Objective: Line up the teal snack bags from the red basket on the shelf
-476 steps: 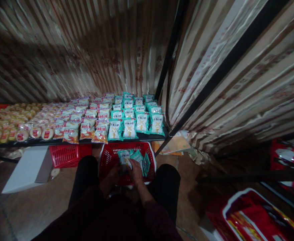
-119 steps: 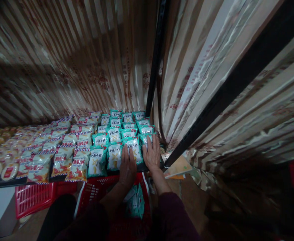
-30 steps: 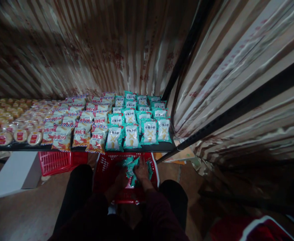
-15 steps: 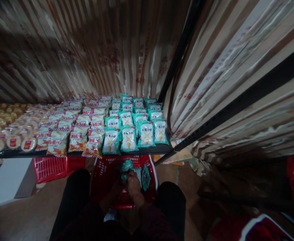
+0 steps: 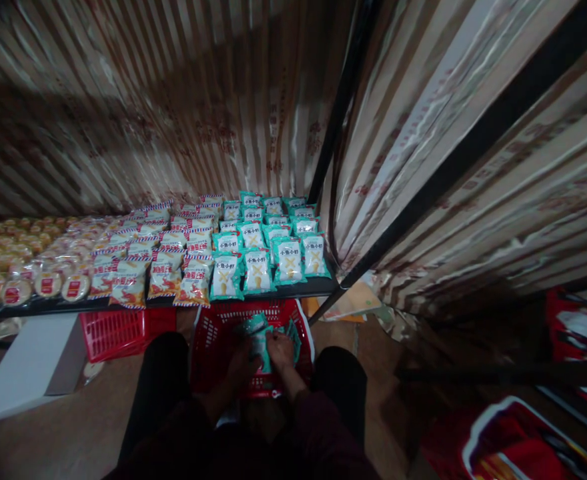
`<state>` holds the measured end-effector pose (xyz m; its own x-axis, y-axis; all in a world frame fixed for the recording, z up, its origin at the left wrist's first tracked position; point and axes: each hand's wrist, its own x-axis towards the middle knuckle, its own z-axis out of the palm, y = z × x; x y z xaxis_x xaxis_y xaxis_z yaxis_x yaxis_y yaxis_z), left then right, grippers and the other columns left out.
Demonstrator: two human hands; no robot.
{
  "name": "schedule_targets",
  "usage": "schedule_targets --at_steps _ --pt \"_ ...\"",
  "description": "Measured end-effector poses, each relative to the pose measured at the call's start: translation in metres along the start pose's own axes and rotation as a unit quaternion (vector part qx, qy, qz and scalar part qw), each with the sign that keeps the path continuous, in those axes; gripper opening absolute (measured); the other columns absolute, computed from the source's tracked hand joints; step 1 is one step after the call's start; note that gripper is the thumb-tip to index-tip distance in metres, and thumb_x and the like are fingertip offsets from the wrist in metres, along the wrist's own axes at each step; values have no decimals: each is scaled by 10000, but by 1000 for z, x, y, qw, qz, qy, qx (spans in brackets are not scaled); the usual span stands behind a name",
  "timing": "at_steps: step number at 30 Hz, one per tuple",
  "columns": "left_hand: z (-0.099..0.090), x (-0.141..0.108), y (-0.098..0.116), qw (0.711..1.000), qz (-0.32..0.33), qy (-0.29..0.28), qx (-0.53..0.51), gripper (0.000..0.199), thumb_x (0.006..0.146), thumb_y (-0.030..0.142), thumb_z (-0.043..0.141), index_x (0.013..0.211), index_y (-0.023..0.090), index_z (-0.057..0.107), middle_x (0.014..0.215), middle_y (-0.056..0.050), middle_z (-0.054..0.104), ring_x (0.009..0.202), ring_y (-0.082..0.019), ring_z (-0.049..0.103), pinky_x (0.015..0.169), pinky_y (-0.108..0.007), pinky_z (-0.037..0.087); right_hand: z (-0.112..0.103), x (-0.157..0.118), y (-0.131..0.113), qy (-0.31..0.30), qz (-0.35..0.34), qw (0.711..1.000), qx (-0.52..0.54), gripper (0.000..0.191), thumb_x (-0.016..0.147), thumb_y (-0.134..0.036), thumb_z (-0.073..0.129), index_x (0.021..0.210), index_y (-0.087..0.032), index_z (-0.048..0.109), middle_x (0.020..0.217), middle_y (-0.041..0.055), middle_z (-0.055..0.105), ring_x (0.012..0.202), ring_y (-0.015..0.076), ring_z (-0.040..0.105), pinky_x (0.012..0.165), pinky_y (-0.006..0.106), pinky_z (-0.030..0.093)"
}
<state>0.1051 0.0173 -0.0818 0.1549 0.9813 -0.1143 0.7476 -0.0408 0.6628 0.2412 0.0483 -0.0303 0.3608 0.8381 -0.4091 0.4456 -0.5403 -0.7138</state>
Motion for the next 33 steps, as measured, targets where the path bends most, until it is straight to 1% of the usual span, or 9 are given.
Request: schedule_targets --at_steps 3,8,11,15,19,23,27,31,33 --pt "-12 -8 7 999 11 -48 17 642 747 307 545 1337 69 465 1420 -175 449 1325 -267 415 1099 -404 360 -5 4 8 9 25 998 64 301 749 -421 550 520 -229 579 536 13 636 665 193 636 625 263 463" --pt "-26 -18 7 997 69 -24 35 640 749 232 530 1368 99 434 1459 -157 401 1368 -265 347 1110 -428 343 -3 0 17 16 54 982 181 317 690 -500 570 605 -195 591 547 12 635 585 172 607 536 251 452" --pt "-28 -21 6 998 54 -11 40 643 757 199 525 1383 99 415 1476 -164 371 1378 -264 327 1102 -411 356 -2 -5 16 13 65 968 241 344 668 -515 577 684 -173 610 594 21 656 563 159 601 532 253 464" --pt "-28 -22 6 998 44 14 51 653 757 180 518 1396 125 397 1482 -152 365 1387 -258 309 1096 -403 359 -5 -10 13 -8 76 931 357 330 611 -460 675 720 -153 625 591 12 653 537 143 593 529 250 472" --pt "-31 -19 8 996 67 29 59 613 786 185 494 1389 125 402 1484 -160 356 1397 -263 284 1113 -416 321 -6 -15 10 -17 91 923 374 329 615 -463 706 710 -163 614 492 -38 579 445 114 532 448 231 428" --pt "-35 -18 11 998 35 32 36 576 824 255 497 1373 98 412 1466 -176 369 1401 -285 262 1129 -427 280 -5 -20 8 -38 100 920 377 318 637 -446 726 650 -174 562 431 -81 497 371 68 448 398 193 391" --pt "-36 -17 13 999 -7 35 4 580 813 314 545 1345 106 441 1435 -172 404 1366 -293 321 1109 -413 311 -2 -21 6 -44 104 915 387 325 664 -390 742 583 -171 517 438 -60 510 391 63 479 420 178 433" --pt "-37 -12 11 996 -40 51 -66 501 789 236 572 1276 134 512 1342 -165 507 1264 -275 454 1057 -398 368 0 -19 3 -64 105 905 406 263 724 -377 719 689 -153 585 572 -10 616 503 89 596 538 200 534" --pt "-38 -7 7 982 -94 54 -152 460 768 225 606 1218 142 558 1257 -161 580 1196 -277 522 1034 -400 386 0 -18 4 -80 110 900 413 253 781 -403 668 781 -156 611 663 19 663 545 103 635 558 216 554"
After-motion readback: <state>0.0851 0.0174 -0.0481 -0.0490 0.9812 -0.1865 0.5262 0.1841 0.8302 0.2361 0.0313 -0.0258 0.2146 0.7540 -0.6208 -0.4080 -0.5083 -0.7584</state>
